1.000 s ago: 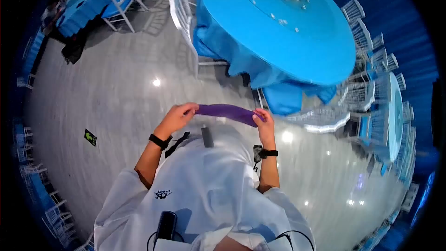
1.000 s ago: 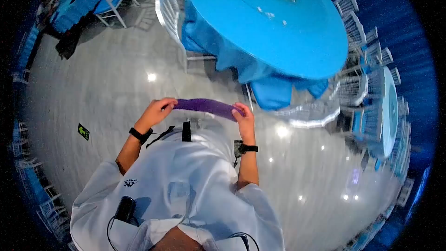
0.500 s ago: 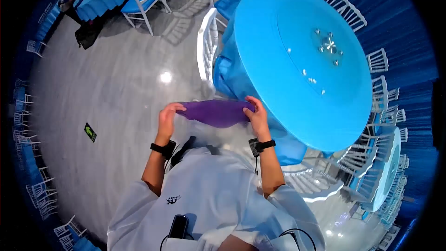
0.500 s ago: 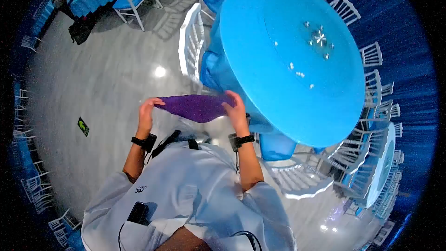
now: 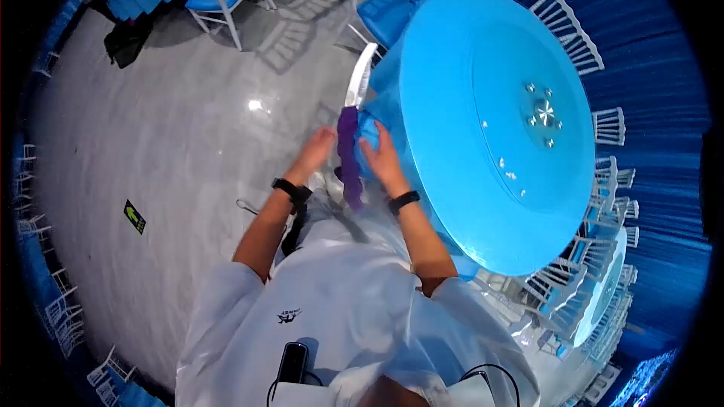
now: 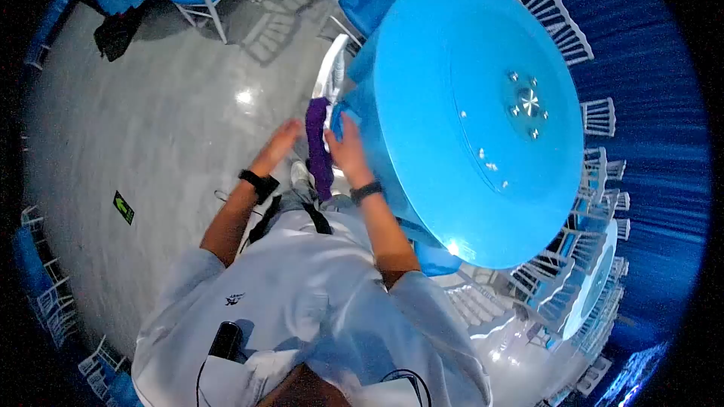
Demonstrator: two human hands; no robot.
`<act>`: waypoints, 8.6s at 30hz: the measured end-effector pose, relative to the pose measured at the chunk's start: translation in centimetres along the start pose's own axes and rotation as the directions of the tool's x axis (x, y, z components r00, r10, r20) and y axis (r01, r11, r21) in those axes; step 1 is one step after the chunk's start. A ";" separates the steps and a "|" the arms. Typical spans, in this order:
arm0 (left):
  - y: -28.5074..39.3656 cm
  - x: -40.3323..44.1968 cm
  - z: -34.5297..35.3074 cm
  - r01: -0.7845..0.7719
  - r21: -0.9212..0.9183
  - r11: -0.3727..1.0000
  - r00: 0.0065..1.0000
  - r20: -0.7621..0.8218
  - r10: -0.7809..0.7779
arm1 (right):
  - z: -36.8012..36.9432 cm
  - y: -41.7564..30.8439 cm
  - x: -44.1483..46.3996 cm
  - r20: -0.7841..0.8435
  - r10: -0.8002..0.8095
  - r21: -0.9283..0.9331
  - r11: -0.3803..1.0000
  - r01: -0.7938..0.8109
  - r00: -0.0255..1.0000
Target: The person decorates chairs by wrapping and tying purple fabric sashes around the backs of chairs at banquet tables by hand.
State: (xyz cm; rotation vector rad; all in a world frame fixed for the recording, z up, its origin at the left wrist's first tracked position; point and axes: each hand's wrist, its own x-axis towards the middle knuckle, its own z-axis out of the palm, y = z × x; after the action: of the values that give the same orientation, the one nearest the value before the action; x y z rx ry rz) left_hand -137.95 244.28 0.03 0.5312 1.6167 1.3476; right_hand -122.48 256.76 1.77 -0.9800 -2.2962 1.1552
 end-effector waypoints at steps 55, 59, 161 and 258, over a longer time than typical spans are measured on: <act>6.2 6.7 6.2 -0.173 0.365 0.915 0.926 -0.256 0.277 | 2.4 -2.8 17.6 0.339 0.093 -0.468 0.880 0.083 0.936; 4.6 2.9 7.1 -0.097 0.315 0.944 0.935 -0.297 0.195 | 4.5 -0.1 14.4 0.313 -0.034 -0.375 0.914 0.157 0.949; -4.0 -5.3 9.7 -0.033 0.420 0.907 0.935 -0.308 0.176 | 5.2 -3.2 12.0 0.104 -0.128 -0.585 0.795 0.164 0.986; -2.6 -1.1 7.9 -0.148 0.444 0.884 0.932 -0.237 0.275 | 4.3 -3.1 18.8 0.232 0.101 -0.515 0.857 0.034 0.967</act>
State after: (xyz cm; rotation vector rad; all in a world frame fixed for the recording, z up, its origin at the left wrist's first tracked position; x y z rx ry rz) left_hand -130.12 246.69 -1.61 0.8166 2.1713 1.2816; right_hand -139.21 266.92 2.35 -1.1066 -2.8954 0.7074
